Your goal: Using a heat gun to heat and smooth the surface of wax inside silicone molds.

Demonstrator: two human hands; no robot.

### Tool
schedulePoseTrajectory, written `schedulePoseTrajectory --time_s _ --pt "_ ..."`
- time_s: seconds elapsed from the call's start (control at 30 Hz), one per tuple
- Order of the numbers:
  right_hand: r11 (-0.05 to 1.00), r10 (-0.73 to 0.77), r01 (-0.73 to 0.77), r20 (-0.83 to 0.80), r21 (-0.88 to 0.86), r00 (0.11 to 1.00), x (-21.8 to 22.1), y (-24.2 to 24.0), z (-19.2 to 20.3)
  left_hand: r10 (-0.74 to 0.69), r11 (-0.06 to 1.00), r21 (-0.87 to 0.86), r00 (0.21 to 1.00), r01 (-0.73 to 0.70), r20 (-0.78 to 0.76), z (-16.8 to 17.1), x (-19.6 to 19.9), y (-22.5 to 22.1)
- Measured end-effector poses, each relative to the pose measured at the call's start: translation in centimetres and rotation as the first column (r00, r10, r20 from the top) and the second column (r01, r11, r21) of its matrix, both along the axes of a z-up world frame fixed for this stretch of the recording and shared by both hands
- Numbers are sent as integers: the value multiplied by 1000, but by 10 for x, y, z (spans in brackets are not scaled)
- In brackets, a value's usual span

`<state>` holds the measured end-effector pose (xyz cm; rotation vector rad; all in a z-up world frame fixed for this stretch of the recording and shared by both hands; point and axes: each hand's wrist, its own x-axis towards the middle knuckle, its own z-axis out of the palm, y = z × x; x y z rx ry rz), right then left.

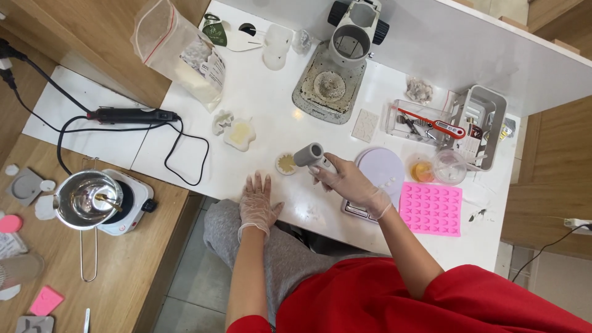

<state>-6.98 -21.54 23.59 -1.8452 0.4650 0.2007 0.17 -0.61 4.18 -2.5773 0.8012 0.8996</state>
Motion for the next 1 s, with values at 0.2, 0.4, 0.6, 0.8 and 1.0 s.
schedulePoseTrajectory --time_s 0.2,0.4,0.6,0.8,1.0 --pt "960 158 -196 -189 -199 969 -2 -15 -5 -3 1000 5 1000 3 13 -9 0 2" --pt "890 81 -172 -225 -422 971 1 -20 -34 36 999 -22 999 -36 -4 -31 3 3" --pt "944 65 -96 -109 -316 992 2 -8 -34 61 997 -39 998 -62 -31 -19 3 1" --pt "960 182 -202 -112 -195 977 -2 -9 -5 58 998 -28 998 -59 -29 -19 3 1" --pt "906 260 -334 -282 -259 924 -3 -24 -7 48 998 -39 999 -49 -26 -22 3 3"
